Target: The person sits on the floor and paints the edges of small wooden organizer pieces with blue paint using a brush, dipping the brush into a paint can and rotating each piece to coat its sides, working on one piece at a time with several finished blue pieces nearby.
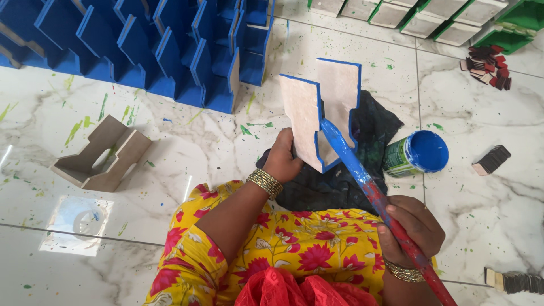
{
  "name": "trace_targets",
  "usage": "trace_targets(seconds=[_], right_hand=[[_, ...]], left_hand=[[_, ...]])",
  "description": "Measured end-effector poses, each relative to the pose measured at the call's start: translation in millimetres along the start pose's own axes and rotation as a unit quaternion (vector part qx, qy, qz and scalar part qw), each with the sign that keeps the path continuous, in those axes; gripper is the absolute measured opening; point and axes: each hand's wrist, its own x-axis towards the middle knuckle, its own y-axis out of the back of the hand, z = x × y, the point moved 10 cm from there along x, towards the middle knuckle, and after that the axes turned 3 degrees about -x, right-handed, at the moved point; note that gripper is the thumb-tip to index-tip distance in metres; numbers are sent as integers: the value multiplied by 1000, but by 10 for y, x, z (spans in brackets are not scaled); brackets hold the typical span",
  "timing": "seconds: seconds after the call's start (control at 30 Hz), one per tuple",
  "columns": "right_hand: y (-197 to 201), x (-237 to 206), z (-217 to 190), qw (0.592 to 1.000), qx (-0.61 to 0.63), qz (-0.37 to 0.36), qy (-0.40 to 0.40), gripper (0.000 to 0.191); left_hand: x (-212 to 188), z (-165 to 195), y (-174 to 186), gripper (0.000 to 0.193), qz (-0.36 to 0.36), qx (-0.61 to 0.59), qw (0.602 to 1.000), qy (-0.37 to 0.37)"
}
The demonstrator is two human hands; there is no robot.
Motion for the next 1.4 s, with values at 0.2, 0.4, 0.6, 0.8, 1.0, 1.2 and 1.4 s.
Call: trace_targets(seconds=[0.2,0.4,0.6,0.8,1.0,1.2,1.4], right_hand=[[46,44,-53,1000,-26,-17,6,26],[13,65,-72,1000,0,-21,13,26],[-18,66,-11,1000,4,-22,8,27],[14,45,27,1000,6,-8,21,28],[99,2,-15,999,-4,19,33,27],[86,25,-36,999,13,6,36,27],[-9,63,-46,1000,-6,-18,16,27]], left_hand=[[23,-53,34,59,-2,-4,1000,30],[26,-47,18,59,-4,-10,999,30],[16,-48,2,62,-6,-36,998,44],[-1,-51,-20,60,-16,8,999,50],[-13,-67,-38,59,-21,4,998,54],[6,-42,4,63,-11,-3,999,36],[-8,-67,-8,60,-17,-30,998,54]])
